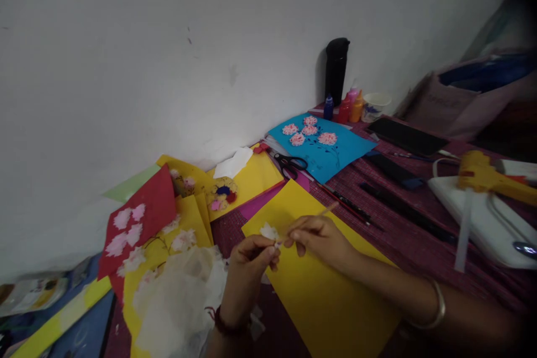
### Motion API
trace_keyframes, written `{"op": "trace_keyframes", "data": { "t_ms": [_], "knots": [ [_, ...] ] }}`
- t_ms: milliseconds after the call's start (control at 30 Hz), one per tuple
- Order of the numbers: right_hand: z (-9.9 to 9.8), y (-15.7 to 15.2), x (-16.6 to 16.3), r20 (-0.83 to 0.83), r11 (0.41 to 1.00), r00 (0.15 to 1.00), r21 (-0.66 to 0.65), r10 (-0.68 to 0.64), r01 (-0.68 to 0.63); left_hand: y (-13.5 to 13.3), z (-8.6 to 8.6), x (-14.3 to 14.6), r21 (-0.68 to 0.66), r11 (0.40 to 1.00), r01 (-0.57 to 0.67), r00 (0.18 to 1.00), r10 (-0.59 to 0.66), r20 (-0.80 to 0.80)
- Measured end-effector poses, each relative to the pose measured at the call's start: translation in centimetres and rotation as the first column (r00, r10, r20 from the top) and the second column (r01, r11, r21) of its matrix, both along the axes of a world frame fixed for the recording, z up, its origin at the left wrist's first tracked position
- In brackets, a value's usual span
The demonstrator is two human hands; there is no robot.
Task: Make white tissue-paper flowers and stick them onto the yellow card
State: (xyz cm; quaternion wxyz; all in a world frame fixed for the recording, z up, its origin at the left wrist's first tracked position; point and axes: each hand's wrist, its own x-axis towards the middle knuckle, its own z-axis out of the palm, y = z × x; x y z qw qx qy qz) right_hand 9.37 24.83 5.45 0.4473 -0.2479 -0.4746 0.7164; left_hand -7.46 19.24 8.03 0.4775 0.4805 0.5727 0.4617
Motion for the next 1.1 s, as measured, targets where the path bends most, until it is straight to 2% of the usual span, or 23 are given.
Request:
{"op": "trace_keyframes", "data": {
  "t_ms": [33,100,133,200,300,400,533,667,800,867,967,1100],
  "knots": [
    [-0.1,0.3,-0.1,-0.04,0.997,0.998,-0.053,-0.05,0.048,0.6,0.5,-0.3,0.116,0.992,0.042,0.982,-0.019,-0.188],
    [-0.6,0.9,-0.2,-0.11,0.979,0.987,-0.179,-0.114,0.093,1.5,1.0,-1.1,0.318,0.937,0.143,0.841,0.054,-0.539],
    [-1.0,1.2,-0.1,-0.121,0.968,0.984,-0.229,-0.131,0.101,1.9,0.9,-1.6,0.358,0.916,0.182,0.762,0.098,-0.64],
    [-2.0,1.9,0.1,-0.103,0.954,0.984,-0.277,-0.145,0.111,2.4,0.1,-2.5,0.309,0.924,0.224,0.676,0.081,-0.732],
    [-3.3,2.6,0.4,-0.061,0.953,0.987,-0.275,-0.149,0.127,2.5,-1.8,-2.9,0.136,0.948,0.289,0.649,-0.09,-0.755],
    [-4.0,2.9,0.6,-0.024,0.966,0.993,-0.239,-0.111,0.103,2.6,-3.6,-2.4,0.076,0.941,0.329,0.66,-0.171,-0.732],
    [-3.9,2.9,0.7,0.063,0.982,0.997,-0.182,-0.034,0.045,3.2,-5.0,-1.9,0.091,0.951,0.294,0.717,-0.157,-0.679],
    [-3.5,2.3,0.8,0.144,0.992,0.989,-0.125,0.026,-0.008,3.8,-5.5,-2.3,0.13,0.956,0.263,0.756,-0.12,-0.644],
    [-3.5,1.3,0.5,0.334,0.994,0.94,0.057,0.067,-0.091,4.0,-5.3,-2.9,0.122,0.958,0.26,0.775,-0.131,-0.618],
    [-3.7,0.9,0.3,0.447,0.974,0.894,0.191,0.024,-0.121,4.1,-5.3,-3.1,0.118,0.959,0.258,0.78,-0.135,-0.611],
    [-4.0,0.7,0.2,0.515,0.915,0.855,0.37,-0.06,-0.159,4.2,-5.5,-3.2,0.118,0.96,0.253,0.786,-0.133,-0.604],
    [-4.2,1.0,0.1,0.559,0.825,0.821,0.515,-0.118,-0.232,4.2,-5.5,-3.2,0.119,0.961,0.248,0.793,-0.131,-0.595]
  ]
}}
